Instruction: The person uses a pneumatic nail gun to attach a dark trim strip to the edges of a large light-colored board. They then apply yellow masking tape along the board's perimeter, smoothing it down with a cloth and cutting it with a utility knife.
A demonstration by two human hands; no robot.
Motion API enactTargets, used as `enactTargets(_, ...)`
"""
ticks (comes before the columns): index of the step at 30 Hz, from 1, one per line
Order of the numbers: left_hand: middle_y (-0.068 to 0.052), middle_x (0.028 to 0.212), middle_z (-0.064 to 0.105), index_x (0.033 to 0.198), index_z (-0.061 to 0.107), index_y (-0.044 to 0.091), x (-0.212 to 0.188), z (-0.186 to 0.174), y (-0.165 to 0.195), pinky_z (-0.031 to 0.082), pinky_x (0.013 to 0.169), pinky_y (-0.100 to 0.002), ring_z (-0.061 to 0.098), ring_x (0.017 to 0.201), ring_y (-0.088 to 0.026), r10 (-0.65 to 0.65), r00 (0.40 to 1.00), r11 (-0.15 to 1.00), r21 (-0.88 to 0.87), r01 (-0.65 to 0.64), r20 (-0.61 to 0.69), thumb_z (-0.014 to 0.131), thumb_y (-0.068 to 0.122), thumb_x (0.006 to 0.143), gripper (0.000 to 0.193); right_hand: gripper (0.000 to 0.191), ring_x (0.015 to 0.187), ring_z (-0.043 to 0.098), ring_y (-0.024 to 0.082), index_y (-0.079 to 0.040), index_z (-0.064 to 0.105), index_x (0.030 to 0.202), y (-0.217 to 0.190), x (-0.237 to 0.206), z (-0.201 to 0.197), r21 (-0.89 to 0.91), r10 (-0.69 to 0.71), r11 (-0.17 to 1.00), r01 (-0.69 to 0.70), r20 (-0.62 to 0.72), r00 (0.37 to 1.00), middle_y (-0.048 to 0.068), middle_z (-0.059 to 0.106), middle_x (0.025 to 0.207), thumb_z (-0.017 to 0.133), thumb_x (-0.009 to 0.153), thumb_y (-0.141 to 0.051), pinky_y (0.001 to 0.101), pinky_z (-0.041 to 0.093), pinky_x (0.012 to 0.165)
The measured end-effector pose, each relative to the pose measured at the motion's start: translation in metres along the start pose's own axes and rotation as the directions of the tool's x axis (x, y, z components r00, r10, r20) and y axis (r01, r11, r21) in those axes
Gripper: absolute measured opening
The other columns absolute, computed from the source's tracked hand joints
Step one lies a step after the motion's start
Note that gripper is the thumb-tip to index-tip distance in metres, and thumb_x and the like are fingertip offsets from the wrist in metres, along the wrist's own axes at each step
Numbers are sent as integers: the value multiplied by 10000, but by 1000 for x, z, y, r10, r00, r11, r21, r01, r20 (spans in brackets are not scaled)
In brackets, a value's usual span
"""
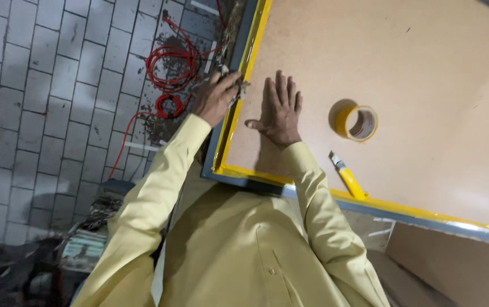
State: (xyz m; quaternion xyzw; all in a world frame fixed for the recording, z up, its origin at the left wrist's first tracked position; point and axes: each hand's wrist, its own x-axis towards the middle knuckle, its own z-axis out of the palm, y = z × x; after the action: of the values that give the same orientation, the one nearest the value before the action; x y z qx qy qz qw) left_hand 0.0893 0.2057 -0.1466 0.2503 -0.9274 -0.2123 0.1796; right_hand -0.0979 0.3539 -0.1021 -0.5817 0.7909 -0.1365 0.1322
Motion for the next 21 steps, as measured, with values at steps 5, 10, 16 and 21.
enactTargets(5,-177,1434,528,1290,699,156,-138,-33,62,380,1091,-641,487,1318,-402,3,1000,1000,-29,-3,10,587,30,933,395,1378,1609,81,462,-92,290,1662,0,0,-1,39,-4,999,3,24,1000,187,122,1746,586,653,-982,700,57,1236)
enactTargets(10,-159,1165,647,1250,707,104,-204,-94,100,485,785,-425,605,924,-339,-561,753,500,-585,639,343,640,167,957,307,1310,1612,77,447,-110,324,1655,-2,-3,-1,5,-12,1000,12,-15,1000,179,134,1747,600,685,-946,692,55,1248)
enactTargets(16,-19,953,557,1104,675,112,-68,-27,70,469,679,-332,548,841,-176,-615,787,581,-694,425,-33,672,67,964,147,1285,1594,96,471,-95,340,1633,-3,-4,0,28,-12,1000,12,-7,1000,201,141,1733,575,693,-939,694,64,1234)
enactTargets(21,26,801,513,827,511,171,122,29,-3,518,623,-317,575,729,-131,-568,795,-302,-952,41,215,688,99,864,194,1307,1591,105,464,-127,298,1641,0,-4,5,-8,4,1000,-4,-17,1000,181,133,1725,613,641,-908,690,70,1242)
